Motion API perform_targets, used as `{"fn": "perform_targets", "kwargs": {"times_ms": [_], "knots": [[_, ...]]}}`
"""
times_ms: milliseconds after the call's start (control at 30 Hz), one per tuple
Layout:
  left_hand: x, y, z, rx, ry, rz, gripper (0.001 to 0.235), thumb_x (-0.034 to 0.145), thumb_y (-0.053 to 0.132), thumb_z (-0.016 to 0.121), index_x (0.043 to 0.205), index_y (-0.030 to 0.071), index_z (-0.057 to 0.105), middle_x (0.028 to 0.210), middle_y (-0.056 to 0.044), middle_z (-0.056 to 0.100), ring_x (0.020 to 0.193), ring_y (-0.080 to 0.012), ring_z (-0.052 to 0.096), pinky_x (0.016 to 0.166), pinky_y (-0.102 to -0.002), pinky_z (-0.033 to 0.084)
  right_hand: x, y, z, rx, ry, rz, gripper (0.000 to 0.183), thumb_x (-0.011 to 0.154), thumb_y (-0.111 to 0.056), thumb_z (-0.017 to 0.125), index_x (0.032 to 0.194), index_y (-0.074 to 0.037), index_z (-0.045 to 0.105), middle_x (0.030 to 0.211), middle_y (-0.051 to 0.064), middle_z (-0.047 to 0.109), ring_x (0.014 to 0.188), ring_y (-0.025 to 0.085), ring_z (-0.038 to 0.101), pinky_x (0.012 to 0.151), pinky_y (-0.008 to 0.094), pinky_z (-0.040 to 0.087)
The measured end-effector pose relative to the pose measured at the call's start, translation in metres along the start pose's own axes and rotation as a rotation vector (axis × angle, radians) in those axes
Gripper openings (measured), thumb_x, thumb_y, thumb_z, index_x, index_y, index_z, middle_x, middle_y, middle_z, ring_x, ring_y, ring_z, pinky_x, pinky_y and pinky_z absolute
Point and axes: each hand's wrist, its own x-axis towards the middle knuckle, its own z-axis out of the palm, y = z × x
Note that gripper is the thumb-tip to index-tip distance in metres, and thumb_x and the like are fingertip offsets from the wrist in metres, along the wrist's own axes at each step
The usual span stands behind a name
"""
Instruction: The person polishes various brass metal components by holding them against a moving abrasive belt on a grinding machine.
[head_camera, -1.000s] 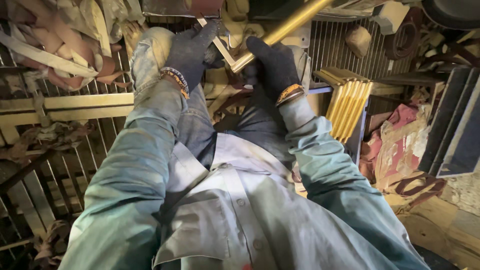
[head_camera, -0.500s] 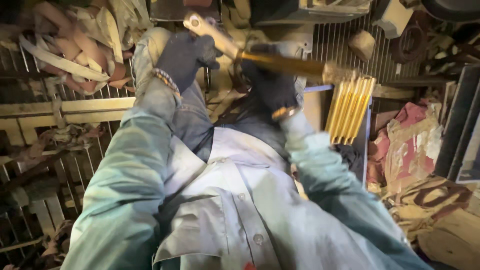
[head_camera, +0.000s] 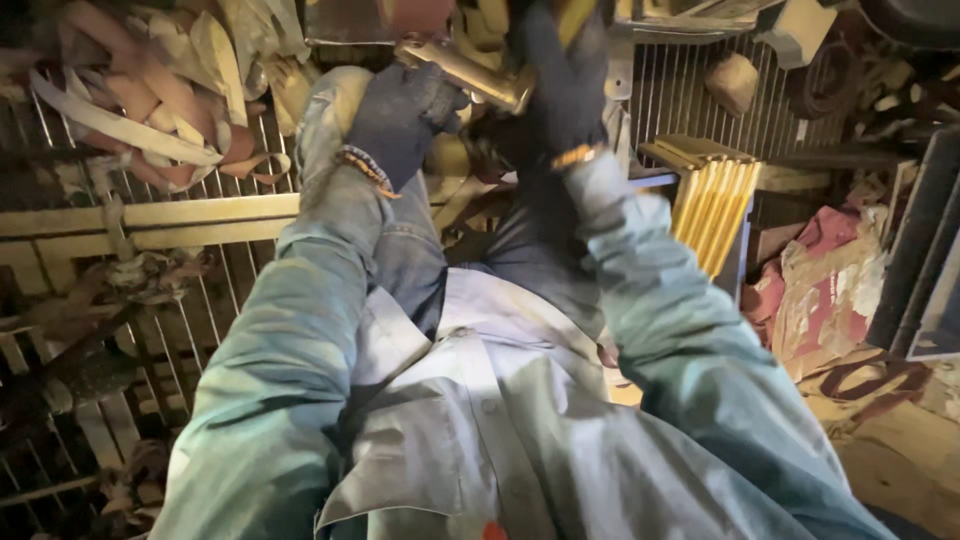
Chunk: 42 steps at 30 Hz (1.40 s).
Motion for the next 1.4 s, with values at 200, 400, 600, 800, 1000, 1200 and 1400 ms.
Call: {"fn": "perform_targets", "kwargs": {"times_ms": [200, 400, 600, 800, 1000, 1200, 1400], "knots": [[0.013, -0.017, -0.007, -0.142, 0.112, -0.025, 0.037, 0.105, 0.030, 0.061, 0.114, -0.005, 0.057, 0.104, -0.019, 0.073, 0.085, -0.0249, 0.070, 0.075, -0.037, 0.060, 0.053, -0.002, 0.032, 0.404, -0.080, 0.177, 0.013, 0.106, -0.014, 0.067, 0.111, -0.002, 0.065, 0.094, 0.021, 0.069, 0.087, 0.034, 0.070, 0.078, 0.046, 0.057], [0.007, -0.016, -0.013, -0.224, 0.097, 0.011, 0.039, 0.104, 0.029, 0.061, 0.120, -0.006, 0.057, 0.105, -0.018, 0.071, 0.093, -0.0250, 0.072, 0.077, -0.037, 0.060, 0.050, -0.030, 0.012, -0.561, 0.350, -0.682, 0.028, 0.109, -0.024, 0.037, 0.111, -0.004, 0.057, 0.091, 0.020, 0.063, 0.080, 0.033, 0.062, 0.069, 0.039, 0.053], [0.006, -0.007, -0.006, -0.167, -0.092, 0.020, 0.028, 0.108, 0.021, 0.060, 0.123, -0.003, 0.060, 0.093, -0.012, 0.065, 0.087, -0.0240, 0.068, 0.076, -0.039, 0.060, -0.024, -0.058, -0.004, 0.473, 0.171, 0.078, 0.024, 0.115, -0.025, 0.050, 0.116, -0.008, 0.066, 0.087, 0.006, 0.071, 0.068, 0.018, 0.070, 0.060, 0.032, 0.054], [-0.021, 0.040, -0.004, 1.088, -0.262, 0.490, 0.021, 0.109, 0.016, 0.055, 0.123, 0.003, 0.064, 0.108, -0.007, 0.070, 0.097, -0.0174, 0.071, 0.081, -0.031, 0.060, -0.077, -0.117, -0.070, 0.579, -0.172, 0.169, 0.025, 0.109, -0.016, 0.062, 0.128, -0.001, 0.066, 0.105, 0.011, 0.074, 0.089, 0.018, 0.069, 0.076, 0.034, 0.056], [-0.032, 0.036, -0.015, 0.513, -0.258, 0.151, 0.024, 0.114, 0.013, 0.051, 0.133, -0.001, 0.058, 0.113, -0.010, 0.062, 0.099, -0.0175, 0.060, 0.088, -0.033, 0.051, -0.086, -0.140, -0.086, 0.349, -0.125, 0.123, 0.023, 0.108, -0.018, 0.067, 0.123, 0.000, 0.067, 0.109, 0.013, 0.075, 0.098, 0.019, 0.074, 0.085, 0.034, 0.060], [-0.005, 0.009, -0.013, -0.332, -0.187, -0.110, 0.034, 0.113, 0.028, 0.046, 0.128, 0.003, 0.063, 0.118, -0.011, 0.070, 0.106, -0.0212, 0.070, 0.099, -0.037, 0.058, -0.024, -0.170, -0.078, 0.626, -0.134, 0.664, 0.029, 0.102, -0.028, 0.065, 0.103, 0.001, 0.070, 0.088, 0.020, 0.075, 0.070, 0.022, 0.076, 0.059, 0.032, 0.061], [0.007, -0.015, -0.015, -0.331, 0.031, -0.148, 0.038, 0.110, 0.037, 0.047, 0.129, 0.010, 0.065, 0.116, -0.009, 0.072, 0.099, -0.0211, 0.073, 0.074, -0.039, 0.060, 0.026, -0.146, -0.058, -0.264, 0.002, -0.543, 0.047, 0.069, -0.026, 0.077, 0.104, 0.003, 0.068, 0.088, 0.019, 0.066, 0.080, 0.034, 0.065, 0.064, 0.040, 0.054]]}}
